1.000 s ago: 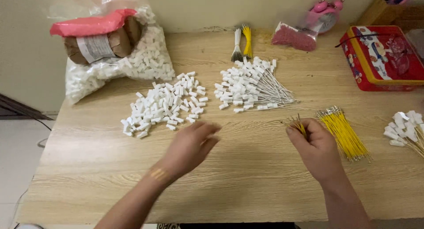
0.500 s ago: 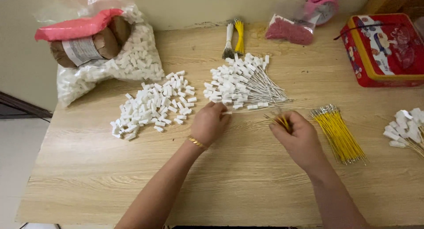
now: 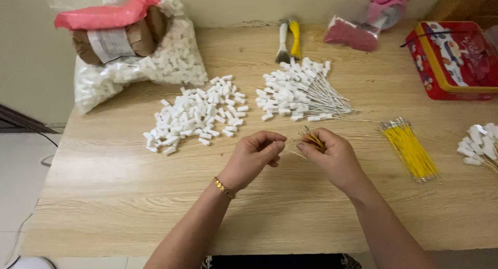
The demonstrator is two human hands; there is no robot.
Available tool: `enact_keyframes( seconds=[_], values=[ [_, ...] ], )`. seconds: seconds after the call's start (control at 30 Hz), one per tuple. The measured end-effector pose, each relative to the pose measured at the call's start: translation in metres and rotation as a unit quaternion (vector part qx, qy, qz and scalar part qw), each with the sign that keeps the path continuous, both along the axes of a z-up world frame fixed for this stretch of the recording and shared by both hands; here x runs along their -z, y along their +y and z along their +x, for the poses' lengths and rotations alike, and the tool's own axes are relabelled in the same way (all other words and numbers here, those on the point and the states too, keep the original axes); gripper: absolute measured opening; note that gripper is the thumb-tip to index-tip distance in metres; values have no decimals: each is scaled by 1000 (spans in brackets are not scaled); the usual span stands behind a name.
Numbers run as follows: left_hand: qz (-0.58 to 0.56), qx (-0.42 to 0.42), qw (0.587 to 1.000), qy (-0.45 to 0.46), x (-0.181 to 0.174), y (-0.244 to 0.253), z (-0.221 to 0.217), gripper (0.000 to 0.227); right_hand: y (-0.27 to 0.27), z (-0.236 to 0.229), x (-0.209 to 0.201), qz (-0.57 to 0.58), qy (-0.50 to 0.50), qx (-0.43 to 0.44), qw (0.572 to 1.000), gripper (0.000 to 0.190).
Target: Manually attaching white plastic connectors to the ends of thin yellow wires at a workbench.
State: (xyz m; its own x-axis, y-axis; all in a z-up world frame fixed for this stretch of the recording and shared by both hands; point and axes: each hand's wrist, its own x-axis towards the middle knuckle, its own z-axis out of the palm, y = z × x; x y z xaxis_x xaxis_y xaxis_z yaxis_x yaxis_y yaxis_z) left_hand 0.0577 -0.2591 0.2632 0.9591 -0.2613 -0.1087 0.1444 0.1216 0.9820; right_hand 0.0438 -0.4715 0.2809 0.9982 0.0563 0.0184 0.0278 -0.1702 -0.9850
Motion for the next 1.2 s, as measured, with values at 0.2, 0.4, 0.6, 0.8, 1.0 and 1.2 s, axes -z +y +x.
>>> enact_keyframes(
  seconds=[0.2,0.4,0.6,0.8,1.0,1.2],
  values=[
    [-19,18,1000,-14,1,24,18,21,33,18,2,-44,6,-12,999,12],
    [-34,4,999,-18,11,30,26,17,47,25,5,42,26,-11,999,7],
    [-59,-30,998,9,31,22,26,17,41,26,16,49,30,-35,998,8],
    [-134,-63,986,81,31,-4,12,18,14,22,27,16,16,-34,999,7],
    [-196,-49,969,144,32,-18,9,23,-4,8,23,-16,-2,-7,1000,8],
    [-196,-46,968,148,30,-24,10,21,-11,7,16,-62,-3,-20,998,5]
  ],
)
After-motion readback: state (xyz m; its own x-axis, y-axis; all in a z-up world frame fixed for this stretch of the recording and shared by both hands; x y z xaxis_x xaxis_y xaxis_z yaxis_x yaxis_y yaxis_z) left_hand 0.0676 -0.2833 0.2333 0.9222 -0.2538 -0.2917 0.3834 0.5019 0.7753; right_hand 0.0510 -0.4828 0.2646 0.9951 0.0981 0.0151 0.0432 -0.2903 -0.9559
